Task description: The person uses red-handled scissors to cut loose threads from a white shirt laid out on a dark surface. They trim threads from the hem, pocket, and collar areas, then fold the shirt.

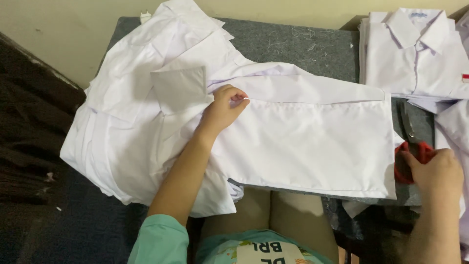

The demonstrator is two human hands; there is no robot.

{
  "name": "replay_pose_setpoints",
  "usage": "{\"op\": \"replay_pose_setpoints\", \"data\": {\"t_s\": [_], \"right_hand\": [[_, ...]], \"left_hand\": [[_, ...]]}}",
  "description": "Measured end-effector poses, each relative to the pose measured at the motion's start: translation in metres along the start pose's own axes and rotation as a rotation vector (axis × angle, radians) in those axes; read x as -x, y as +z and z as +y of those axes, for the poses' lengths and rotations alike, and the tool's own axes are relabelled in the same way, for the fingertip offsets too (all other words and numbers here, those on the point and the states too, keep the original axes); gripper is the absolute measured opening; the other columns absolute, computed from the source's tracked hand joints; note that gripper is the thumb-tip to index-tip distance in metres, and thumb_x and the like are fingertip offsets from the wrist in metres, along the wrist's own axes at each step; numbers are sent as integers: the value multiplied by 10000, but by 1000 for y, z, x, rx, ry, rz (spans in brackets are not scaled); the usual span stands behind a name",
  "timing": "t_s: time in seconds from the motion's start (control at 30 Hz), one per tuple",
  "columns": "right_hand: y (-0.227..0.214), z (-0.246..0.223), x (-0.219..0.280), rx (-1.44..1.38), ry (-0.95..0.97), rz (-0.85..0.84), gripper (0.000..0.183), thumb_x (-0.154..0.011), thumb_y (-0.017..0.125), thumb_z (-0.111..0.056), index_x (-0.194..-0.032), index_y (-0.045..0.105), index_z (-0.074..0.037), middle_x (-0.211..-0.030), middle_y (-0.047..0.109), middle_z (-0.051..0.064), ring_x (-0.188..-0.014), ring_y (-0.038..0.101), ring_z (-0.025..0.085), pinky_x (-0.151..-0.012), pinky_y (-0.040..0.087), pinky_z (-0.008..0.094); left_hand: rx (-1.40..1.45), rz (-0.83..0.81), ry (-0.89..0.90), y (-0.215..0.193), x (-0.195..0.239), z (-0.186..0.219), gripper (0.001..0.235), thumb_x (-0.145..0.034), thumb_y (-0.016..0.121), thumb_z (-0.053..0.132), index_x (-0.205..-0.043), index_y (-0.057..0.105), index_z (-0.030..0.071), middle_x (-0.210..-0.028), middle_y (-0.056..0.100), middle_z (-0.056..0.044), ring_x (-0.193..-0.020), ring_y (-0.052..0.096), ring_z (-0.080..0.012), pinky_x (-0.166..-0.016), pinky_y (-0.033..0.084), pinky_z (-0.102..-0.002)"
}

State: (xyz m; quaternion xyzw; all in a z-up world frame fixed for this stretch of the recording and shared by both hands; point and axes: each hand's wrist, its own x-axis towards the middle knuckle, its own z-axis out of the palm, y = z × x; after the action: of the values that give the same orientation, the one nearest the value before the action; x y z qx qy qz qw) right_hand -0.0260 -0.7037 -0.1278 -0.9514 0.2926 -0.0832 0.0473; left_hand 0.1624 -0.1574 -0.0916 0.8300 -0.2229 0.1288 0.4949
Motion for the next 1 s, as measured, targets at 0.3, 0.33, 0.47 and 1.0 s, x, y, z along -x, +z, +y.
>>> {"op": "replay_pose_setpoints", "data": {"t_s": [0.3, 0.33, 0.47, 1.0], "right_hand": [[63, 71, -38, -482, 154, -16, 673, -866, 961, -368, -1233, 644, 98, -1078, 684, 258, -854, 662, 331, -637, 522, 425], [88, 99, -52, -481, 154, -16, 673, -866, 961, -368, -1233, 644, 98, -1078, 684, 258, -854, 662, 331, -637, 522, 425], [67, 107, -50, -545, 172, -124, 409, -1105, 668, -427, -1226, 614, -39, -1092, 550, 142, -781, 485, 298, -608, 378, 451], [20, -239, 46, -1558, -502, -1380, 1201, -767, 259, -1010, -1186, 531, 81, -662, 442, 66, -468, 503, 214, -430, 568, 471]], "left_hand": [[95, -40, -364, -15, -6, 35, 90, -897, 735, 237, -918, 813, 198, -978, 720, 93, -887, 656, -37, -825, 505, -187], [95, -40, -365, -16, -7, 36, 90, -897, 735, 237, -918, 813, 198, -978, 720, 93, -887, 656, -37, -825, 505, -187], [194, 37, -363, -11, -10, 17, 124, -905, 745, 246, -953, 804, 148, -963, 779, 54, -916, 690, -43, -852, 520, -188], [99, -44, 16, -5, -3, -29, 306, -751, 788, 16, -1038, 731, 106, -957, 693, -56, -977, 688, -216, -894, 562, -324]]}}
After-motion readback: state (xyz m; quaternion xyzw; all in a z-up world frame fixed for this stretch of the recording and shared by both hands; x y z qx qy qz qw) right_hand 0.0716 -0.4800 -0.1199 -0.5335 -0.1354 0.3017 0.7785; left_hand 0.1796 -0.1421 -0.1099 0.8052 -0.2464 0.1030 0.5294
